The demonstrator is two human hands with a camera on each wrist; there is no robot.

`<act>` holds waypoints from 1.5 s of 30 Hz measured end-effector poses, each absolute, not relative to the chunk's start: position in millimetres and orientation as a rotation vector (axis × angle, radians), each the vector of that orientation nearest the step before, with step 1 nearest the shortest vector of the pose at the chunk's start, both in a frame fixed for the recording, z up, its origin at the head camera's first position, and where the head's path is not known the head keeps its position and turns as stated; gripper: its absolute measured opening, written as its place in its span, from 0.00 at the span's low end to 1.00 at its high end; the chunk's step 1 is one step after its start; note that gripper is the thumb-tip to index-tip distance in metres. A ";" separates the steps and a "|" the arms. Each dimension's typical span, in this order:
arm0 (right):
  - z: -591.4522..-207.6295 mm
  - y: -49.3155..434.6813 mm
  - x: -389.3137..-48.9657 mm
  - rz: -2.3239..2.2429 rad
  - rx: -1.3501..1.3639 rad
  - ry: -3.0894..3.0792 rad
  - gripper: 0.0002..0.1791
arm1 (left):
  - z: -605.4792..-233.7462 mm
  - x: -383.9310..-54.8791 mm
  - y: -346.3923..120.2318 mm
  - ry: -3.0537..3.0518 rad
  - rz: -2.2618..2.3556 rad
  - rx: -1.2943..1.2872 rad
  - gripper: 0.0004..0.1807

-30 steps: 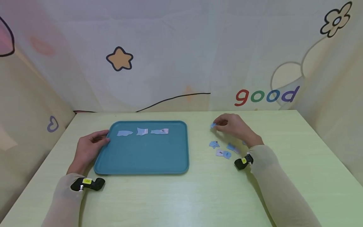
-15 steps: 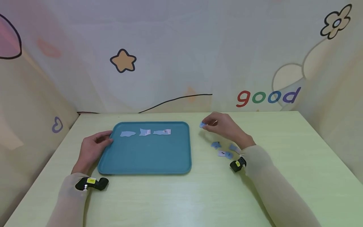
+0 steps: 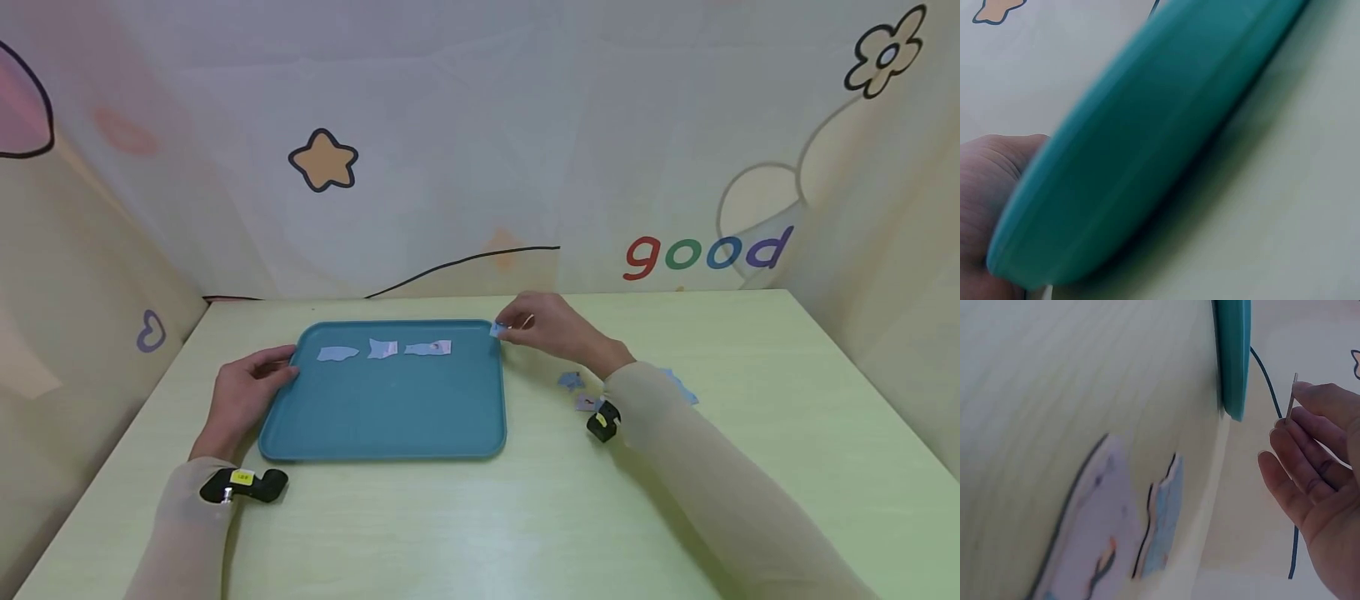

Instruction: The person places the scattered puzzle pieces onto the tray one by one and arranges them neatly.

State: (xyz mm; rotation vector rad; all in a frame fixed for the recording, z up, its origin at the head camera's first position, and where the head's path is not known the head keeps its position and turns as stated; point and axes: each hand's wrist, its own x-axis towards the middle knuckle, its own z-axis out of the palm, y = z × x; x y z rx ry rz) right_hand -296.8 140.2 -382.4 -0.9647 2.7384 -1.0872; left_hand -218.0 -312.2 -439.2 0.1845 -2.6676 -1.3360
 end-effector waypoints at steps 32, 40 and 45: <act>-395.1 96.7 -314.3 -0.848 -1.030 2.715 0.11 | -439.2 -218.9 -312.5 -2.657 -1.344 0.180 0.24; -395.3 92.3 -312.9 -0.758 -1.082 2.720 0.11 | -439.8 -218.8 -313.7 -2.660 -1.343 0.179 0.24; -393.9 90.8 -312.0 -0.699 -1.135 2.738 0.11 | -438.7 -218.9 -312.5 -2.659 -1.351 0.189 0.24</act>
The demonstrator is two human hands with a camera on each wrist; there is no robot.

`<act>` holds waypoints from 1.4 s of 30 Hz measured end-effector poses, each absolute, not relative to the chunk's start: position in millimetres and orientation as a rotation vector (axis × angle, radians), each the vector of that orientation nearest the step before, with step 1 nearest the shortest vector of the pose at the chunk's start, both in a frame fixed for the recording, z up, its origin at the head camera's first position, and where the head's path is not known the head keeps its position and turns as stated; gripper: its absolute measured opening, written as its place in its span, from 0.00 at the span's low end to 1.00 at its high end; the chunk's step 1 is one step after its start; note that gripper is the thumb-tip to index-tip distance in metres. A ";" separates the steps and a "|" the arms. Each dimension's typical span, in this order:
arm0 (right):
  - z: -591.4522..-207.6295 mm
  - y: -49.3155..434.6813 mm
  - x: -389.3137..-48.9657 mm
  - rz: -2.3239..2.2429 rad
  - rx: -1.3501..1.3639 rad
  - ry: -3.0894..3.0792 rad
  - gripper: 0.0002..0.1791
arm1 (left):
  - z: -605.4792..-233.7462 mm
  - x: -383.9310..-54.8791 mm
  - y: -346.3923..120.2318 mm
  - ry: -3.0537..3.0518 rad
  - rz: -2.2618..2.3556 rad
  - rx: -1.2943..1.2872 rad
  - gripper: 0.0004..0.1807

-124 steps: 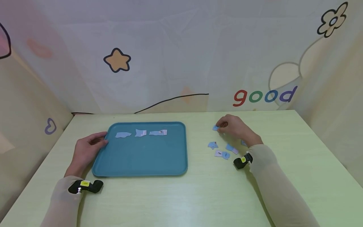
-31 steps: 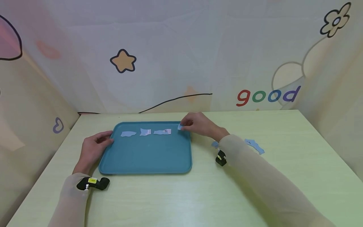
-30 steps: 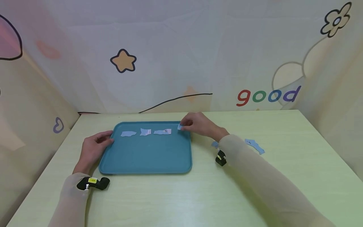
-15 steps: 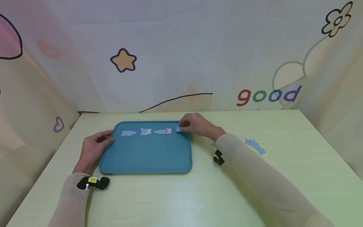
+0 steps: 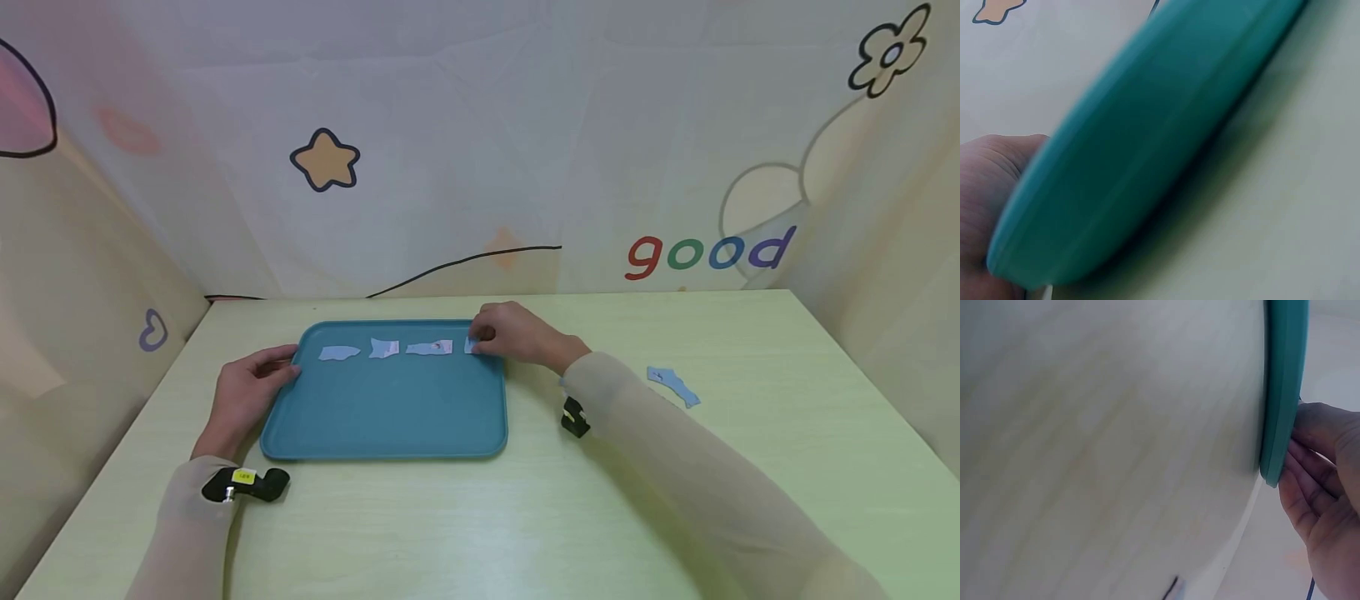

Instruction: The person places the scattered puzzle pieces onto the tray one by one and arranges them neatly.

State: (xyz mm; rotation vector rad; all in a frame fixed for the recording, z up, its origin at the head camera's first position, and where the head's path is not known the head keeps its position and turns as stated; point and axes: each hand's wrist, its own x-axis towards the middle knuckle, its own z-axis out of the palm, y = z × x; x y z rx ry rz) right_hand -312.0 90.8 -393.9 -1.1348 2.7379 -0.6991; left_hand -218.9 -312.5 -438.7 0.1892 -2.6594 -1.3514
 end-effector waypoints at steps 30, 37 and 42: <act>-370.0 156.2 -274.8 -0.865 -0.895 2.794 0.20 | -438.4 -217.1 -310.6 -2.671 -1.339 0.201 0.24; -368.1 178.5 -261.7 -0.906 -0.797 2.802 0.21 | -437.8 -216.6 -310.8 -2.667 -1.344 0.195 0.24; -366.2 195.8 -254.3 -0.917 -0.708 2.826 0.21 | -438.2 -217.4 -310.6 -2.669 -1.335 0.197 0.24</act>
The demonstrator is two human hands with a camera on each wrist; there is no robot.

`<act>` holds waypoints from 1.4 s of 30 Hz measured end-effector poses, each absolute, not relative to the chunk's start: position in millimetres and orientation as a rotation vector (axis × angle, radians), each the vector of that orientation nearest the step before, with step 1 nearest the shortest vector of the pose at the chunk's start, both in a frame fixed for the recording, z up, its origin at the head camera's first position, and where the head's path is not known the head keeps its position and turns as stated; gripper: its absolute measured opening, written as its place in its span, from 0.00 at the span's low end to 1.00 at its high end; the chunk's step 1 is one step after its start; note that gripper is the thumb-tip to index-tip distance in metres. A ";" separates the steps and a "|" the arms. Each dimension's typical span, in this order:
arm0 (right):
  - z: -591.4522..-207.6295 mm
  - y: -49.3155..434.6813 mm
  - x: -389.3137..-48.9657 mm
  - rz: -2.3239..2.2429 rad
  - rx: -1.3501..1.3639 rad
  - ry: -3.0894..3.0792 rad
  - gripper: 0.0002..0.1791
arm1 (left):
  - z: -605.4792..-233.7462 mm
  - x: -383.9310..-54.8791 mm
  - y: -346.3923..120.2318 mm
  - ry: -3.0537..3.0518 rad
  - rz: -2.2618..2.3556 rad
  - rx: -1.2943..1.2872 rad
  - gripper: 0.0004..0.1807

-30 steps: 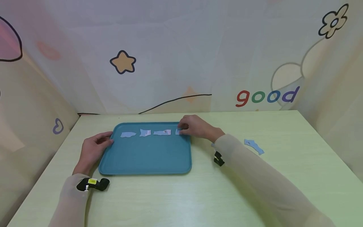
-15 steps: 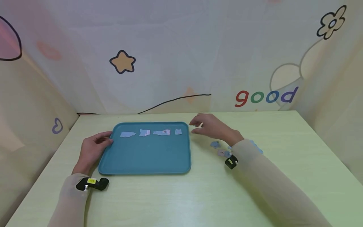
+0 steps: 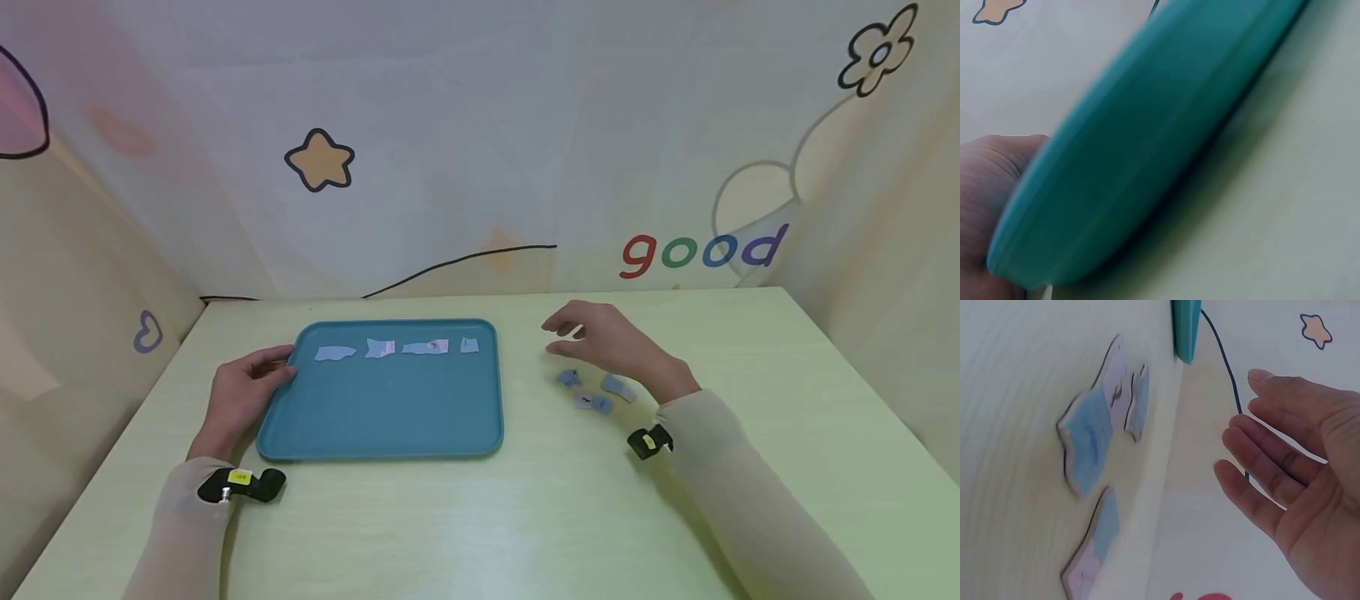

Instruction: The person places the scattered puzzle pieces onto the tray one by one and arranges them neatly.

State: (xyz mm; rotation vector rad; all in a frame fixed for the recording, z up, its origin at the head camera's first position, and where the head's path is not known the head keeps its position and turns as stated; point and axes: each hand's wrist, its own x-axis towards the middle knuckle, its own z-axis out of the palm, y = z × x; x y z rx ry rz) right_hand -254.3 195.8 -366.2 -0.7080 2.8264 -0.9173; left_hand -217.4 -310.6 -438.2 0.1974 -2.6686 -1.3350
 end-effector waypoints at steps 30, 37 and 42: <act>-384.2 226.0 -251.5 -0.801 -0.684 2.725 0.14 | -438.1 -216.5 -312.0 -2.671 -1.305 0.186 0.24; -387.1 226.9 -252.9 -0.774 -0.682 2.713 0.11 | -438.6 -217.5 -311.5 -2.671 -1.297 0.175 0.24; -388.8 226.0 -253.1 -0.751 -0.689 2.712 0.10 | -439.2 -217.8 -311.2 -2.669 -1.302 0.179 0.24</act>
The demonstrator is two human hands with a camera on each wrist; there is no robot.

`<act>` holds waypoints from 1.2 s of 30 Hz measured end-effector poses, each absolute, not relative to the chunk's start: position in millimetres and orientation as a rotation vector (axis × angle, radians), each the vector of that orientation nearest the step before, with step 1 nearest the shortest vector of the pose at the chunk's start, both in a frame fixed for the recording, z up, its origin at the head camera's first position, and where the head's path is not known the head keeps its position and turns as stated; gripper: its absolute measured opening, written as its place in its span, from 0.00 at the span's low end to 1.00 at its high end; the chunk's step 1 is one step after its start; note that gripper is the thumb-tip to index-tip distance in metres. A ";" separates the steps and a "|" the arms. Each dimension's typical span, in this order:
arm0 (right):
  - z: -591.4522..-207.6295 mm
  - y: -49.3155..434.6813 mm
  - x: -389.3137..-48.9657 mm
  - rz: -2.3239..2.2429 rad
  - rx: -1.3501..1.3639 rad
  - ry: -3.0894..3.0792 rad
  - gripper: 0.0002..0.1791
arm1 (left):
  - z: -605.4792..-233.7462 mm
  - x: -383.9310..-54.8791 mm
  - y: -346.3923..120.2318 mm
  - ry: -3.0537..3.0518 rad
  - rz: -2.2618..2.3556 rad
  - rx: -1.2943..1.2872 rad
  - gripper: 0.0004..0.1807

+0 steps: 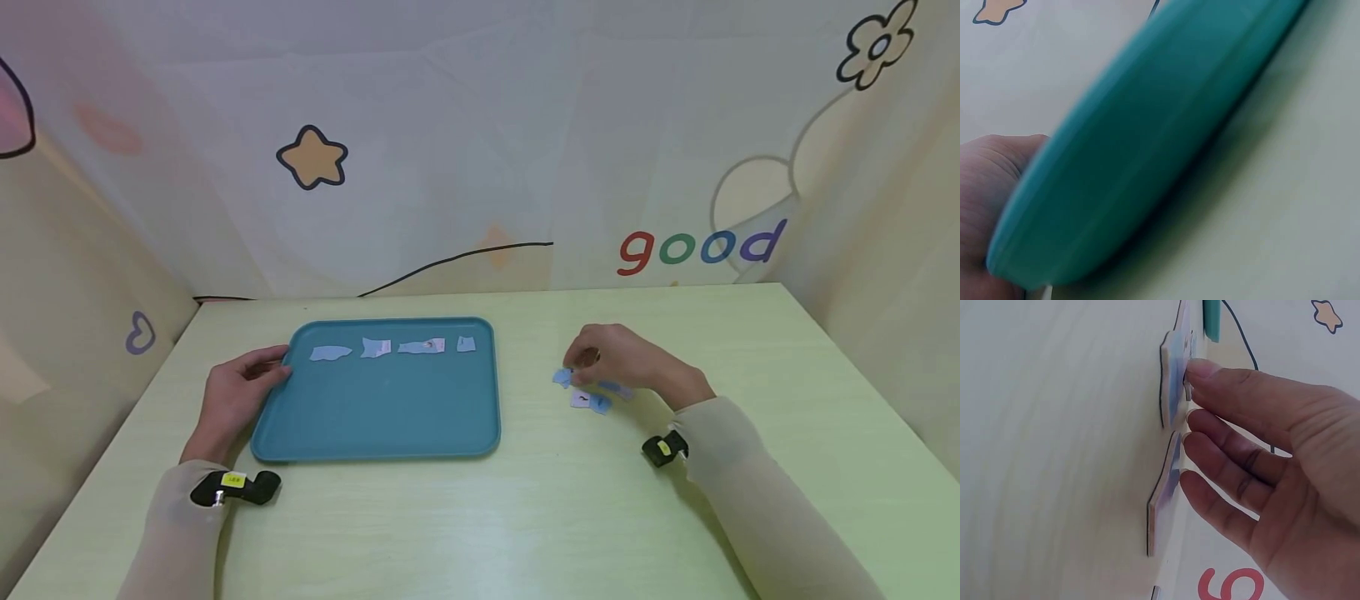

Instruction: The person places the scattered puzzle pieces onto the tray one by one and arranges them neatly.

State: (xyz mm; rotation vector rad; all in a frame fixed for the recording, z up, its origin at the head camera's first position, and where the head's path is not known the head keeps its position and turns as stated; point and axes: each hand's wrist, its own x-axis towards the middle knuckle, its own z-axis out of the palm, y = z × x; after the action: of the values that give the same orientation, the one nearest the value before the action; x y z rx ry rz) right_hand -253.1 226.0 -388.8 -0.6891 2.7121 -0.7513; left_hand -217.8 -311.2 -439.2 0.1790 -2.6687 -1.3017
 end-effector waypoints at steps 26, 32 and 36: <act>-389.1 226.3 -251.7 -0.829 -0.689 2.693 0.08 | -438.7 -217.6 -310.4 -2.669 -1.315 0.192 0.24; -389.6 225.7 -252.8 -0.861 -0.700 2.686 0.06 | -439.4 -217.5 -310.9 -2.666 -1.305 0.187 0.24; -391.1 225.4 -252.6 -0.870 -0.689 2.688 0.07 | -439.6 -217.6 -310.6 -2.667 -1.304 0.185 0.24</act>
State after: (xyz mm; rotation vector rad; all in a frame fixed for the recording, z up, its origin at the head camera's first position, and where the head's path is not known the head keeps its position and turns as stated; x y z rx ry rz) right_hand -252.6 225.4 -391.1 -0.6886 2.6878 -0.8700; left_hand -217.6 -310.6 -439.6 0.1850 -2.6670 -1.3039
